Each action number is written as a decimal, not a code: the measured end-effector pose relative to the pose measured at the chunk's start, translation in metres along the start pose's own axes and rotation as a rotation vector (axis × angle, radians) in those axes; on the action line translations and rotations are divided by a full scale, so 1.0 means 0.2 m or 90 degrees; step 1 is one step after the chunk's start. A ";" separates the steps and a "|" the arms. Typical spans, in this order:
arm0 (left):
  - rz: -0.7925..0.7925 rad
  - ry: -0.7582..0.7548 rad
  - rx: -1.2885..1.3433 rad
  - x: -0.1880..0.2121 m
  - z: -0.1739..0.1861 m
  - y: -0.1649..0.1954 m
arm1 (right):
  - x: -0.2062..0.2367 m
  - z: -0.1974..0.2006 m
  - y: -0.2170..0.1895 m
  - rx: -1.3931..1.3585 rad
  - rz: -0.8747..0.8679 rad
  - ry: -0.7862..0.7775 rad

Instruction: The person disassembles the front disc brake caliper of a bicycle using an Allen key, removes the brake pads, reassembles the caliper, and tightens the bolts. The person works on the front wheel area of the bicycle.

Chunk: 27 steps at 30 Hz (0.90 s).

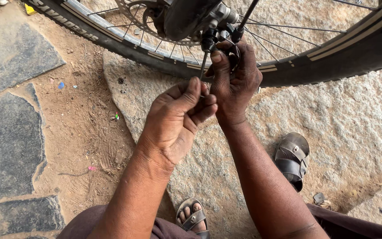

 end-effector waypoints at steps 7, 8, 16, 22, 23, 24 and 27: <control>-0.537 0.188 -0.871 0.08 -0.09 0.16 | 0.00 -0.04 0.03 -0.011 0.010 0.003; -0.649 0.128 -0.926 0.10 -0.14 0.16 | 0.00 -0.05 0.03 -0.017 0.009 0.007; -0.260 0.172 -0.282 0.02 0.03 0.15 | 0.00 -0.09 0.02 -0.036 -0.008 0.021; -0.512 0.080 -0.723 0.03 -0.08 0.22 | 0.01 -0.11 0.01 0.024 0.013 0.042; -0.689 0.030 -0.905 0.06 -0.15 0.22 | 0.01 -0.11 0.02 0.015 0.009 0.042; -0.867 -0.032 -1.085 0.10 -0.23 0.18 | 0.01 -0.11 0.02 0.016 0.010 0.041; -0.597 0.007 -0.760 0.10 -0.17 0.19 | 0.00 -0.11 0.01 0.040 0.030 0.048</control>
Point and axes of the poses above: each hand's wrist, its own x-axis away from the middle knuckle, its own z-axis out of the back of the hand, y = z × x, the point moved 5 cm from there along -x, towards the middle knuckle, and after that the axes turned 9 degrees about x, right-handed, at the moved point
